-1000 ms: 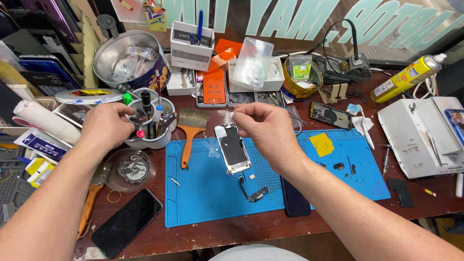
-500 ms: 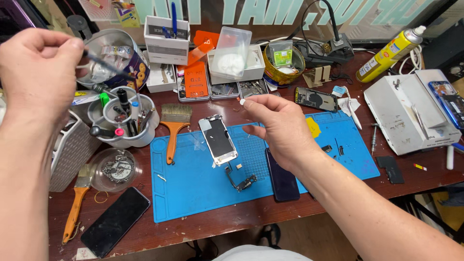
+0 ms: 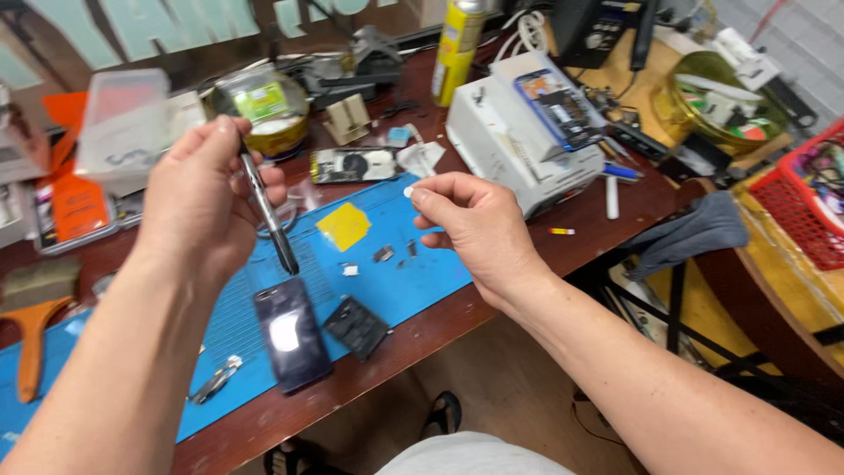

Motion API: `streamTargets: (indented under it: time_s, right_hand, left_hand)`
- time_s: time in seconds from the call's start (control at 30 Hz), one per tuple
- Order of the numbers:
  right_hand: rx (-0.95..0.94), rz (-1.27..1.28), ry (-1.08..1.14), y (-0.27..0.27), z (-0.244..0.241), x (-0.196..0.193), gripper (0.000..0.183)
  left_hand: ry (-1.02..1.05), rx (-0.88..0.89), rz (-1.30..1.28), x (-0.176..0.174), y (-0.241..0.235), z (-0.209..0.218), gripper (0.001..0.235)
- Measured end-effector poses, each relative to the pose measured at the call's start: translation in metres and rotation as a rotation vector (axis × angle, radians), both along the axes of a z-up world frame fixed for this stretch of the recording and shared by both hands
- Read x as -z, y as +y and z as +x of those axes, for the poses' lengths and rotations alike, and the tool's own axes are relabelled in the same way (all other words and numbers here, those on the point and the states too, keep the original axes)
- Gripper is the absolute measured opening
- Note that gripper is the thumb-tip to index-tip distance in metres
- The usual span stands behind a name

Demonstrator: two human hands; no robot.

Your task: The person handles a smartphone battery and internal components on a cluttered workbench. They apply adhesive tape to the battery, place it into the phone chassis, and connect internal ribbon cables using tweezers.

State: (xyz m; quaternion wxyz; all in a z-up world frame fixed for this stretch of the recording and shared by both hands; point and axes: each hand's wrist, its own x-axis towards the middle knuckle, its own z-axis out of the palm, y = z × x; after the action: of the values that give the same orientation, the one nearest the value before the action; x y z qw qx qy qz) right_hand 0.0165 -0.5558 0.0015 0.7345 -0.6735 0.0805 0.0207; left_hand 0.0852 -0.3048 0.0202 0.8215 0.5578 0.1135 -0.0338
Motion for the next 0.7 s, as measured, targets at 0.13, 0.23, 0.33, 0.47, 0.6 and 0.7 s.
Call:
streamTargets:
  time_s: [0.13, 0.23, 0.33, 0.47, 0.6, 0.7]
  right_hand:
    - [0.136, -0.015, 0.04, -0.085, -0.001, 0.008, 0.016]
    - [0.216, -0.021, 0.042, -0.137, 0.007, 0.015, 0.015]
    - [0.273, -0.054, 0.028, -0.179, 0.026, 0.021, 0.015]
    - [0.305, -0.227, -0.106, -0.224, 0.063, 0.024, 0.015]
    - [0.307, -0.327, -0.13, -0.252, 0.098, 0.019, 0.014]
    - [0.264, -0.477, -0.153, -0.264, 0.111, 0.025, 0.014]
  left_hand:
    - [0.085, 0.177, -0.101, 0.019, -0.099, 0.012, 0.022]
    - [0.153, 0.279, -0.084, 0.025, -0.156, 0.024, 0.022]
    - [0.156, 0.404, -0.041, 0.029, -0.198, 0.038, 0.017]
    - [0.179, 0.49, 0.015, 0.031, -0.243, 0.065, 0.01]
    - [0.205, 0.521, 0.122, 0.037, -0.278, 0.086, 0.011]
    - [0.269, 0.544, 0.174, 0.045, -0.292, 0.094, 0.011]
